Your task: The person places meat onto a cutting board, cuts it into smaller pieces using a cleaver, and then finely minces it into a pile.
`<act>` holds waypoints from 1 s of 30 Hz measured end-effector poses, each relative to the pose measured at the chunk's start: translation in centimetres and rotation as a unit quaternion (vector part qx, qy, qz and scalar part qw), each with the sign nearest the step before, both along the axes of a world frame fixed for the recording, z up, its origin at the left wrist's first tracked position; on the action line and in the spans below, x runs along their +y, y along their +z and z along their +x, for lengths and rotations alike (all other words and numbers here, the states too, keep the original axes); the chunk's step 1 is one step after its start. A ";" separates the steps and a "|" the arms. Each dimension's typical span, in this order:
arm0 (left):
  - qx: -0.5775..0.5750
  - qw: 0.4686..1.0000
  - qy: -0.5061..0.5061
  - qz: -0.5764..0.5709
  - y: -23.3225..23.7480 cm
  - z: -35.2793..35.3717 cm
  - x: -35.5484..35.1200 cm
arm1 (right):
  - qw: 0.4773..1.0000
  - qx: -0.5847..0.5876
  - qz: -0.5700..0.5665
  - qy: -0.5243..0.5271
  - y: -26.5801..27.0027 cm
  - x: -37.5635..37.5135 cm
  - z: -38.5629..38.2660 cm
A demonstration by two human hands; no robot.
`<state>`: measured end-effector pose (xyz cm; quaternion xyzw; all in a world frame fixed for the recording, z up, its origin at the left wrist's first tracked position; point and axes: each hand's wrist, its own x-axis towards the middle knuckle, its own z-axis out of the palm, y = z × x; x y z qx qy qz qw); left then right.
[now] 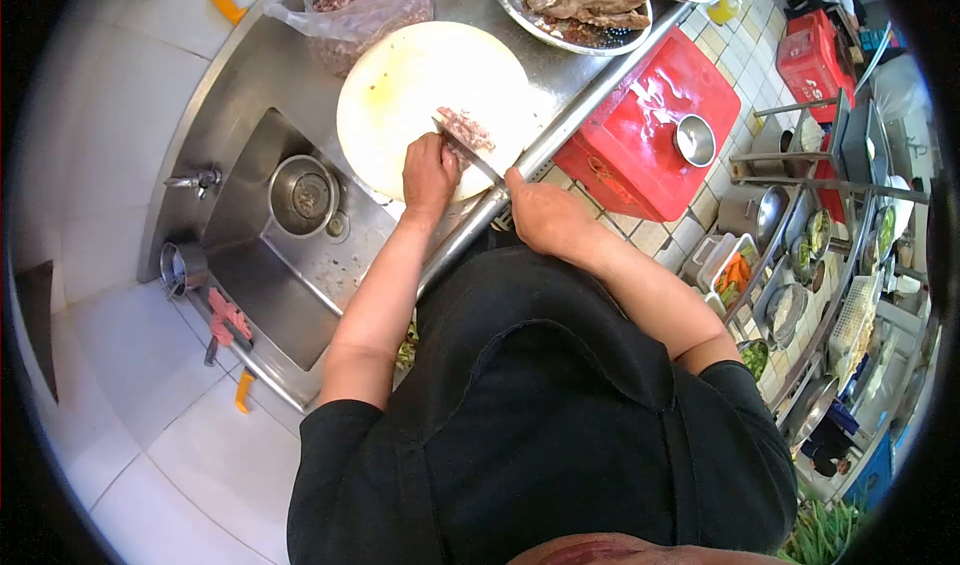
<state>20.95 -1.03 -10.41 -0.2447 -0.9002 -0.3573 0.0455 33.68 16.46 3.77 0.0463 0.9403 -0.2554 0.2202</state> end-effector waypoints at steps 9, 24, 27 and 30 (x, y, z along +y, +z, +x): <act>0.025 1.000 0.009 0.007 -0.6 -0.1 0.2 | 0.997 0.063 -0.023 -0.022 -5.9 -0.8 -4.3; -0.042 0.940 -0.331 -0.078 0.5 7.9 0.4 | 0.989 0.089 -0.039 -0.111 -0.1 3.8 -1.1; 0.081 0.946 -0.290 -0.124 -2.0 8.7 1.7 | 0.983 0.116 -0.050 -0.134 -0.7 4.8 0.4; 0.040 0.949 -0.278 -0.144 -3.9 9.0 1.6 | 0.978 0.102 -0.065 -0.172 0.0 5.5 2.2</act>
